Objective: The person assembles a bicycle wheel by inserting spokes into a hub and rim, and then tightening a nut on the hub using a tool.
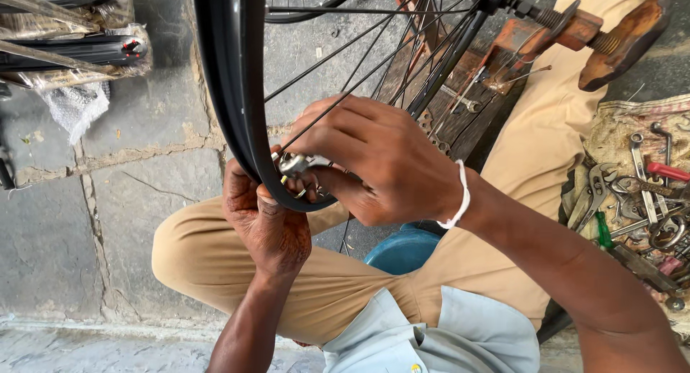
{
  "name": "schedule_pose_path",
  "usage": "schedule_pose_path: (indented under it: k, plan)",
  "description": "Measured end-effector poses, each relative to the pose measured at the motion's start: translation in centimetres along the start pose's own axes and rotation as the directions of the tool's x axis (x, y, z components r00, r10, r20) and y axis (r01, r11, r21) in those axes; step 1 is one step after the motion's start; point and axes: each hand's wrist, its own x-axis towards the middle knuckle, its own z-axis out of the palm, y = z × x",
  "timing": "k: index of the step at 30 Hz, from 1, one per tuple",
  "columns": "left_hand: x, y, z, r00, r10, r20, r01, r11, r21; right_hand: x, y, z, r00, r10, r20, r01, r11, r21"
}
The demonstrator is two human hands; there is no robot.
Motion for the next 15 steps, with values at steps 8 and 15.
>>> schedule_pose_path:
  k: [8, 15]
  plan:
    - [-0.6, -0.8, -1.5, 1.0, 0.004, 0.016, -0.004, 1.0, -0.014, -1.6, -0.7, 0.5, 0.987, -0.015, -0.158, -0.004, 0.993, -0.122]
    - [-3.9, -3.9, -4.2, 0.975, -0.135, -0.174, 0.154, 0.983, 0.099, -7.6, -1.7, 2.0, 0.792, 0.415, -0.448, -0.394, 0.908, 0.144]
